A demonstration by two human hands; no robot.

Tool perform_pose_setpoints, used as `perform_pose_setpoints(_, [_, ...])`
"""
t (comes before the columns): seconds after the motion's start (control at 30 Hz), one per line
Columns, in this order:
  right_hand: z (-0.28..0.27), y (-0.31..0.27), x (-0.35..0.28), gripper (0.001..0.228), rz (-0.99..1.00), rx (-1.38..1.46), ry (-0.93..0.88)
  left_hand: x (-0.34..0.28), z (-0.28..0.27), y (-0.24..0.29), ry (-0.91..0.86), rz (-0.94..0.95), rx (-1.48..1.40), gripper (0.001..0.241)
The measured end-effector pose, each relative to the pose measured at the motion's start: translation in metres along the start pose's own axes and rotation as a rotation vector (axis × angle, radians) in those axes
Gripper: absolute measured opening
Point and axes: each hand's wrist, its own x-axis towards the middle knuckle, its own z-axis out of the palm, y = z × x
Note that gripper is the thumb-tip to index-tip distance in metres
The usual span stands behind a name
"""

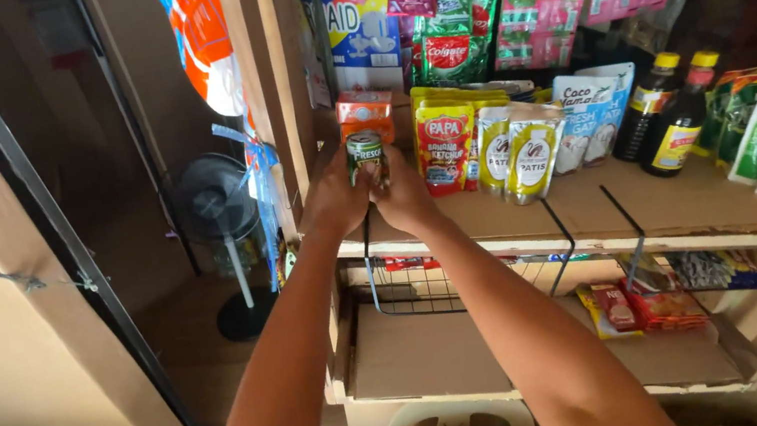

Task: Transfer canned goods from a plastic bin to grocery store shelves.

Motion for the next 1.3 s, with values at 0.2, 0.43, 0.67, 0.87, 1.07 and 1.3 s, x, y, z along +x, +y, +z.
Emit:
perform_pose_setpoints(0.2, [0.009,0.0,0.001,0.064,0.132,0.071,-0.064,0.002,0.032,-0.031,0.031,-0.147,-0.045,0.065])
perform_pose_setpoints(0.43, [0.011,0.022,-0.005,0.058,0.018,-0.015,-0.104,-0.004,0.05,-0.056,0.031,-0.235,-0.023,0.073])
perform_pose_setpoints(0.67, [0.011,0.028,-0.011,0.055,0.053,-0.03,-0.062,-0.011,0.042,-0.043,0.032,-0.194,-0.041,0.063])
perform_pose_setpoints(0.87, [0.005,0.021,-0.009,0.049,0.056,-0.016,-0.075,-0.013,0.033,-0.028,0.074,-0.215,-0.052,0.062])
perform_pose_setpoints(1.07, [0.001,0.005,-0.008,0.044,0.153,0.069,-0.145,-0.013,0.038,-0.033,0.152,-0.161,-0.102,0.062])
perform_pose_setpoints(1.3, [-0.002,-0.006,-0.01,0.045,0.089,-0.078,-0.104,-0.016,0.02,-0.02,0.066,-0.232,-0.226,0.063])
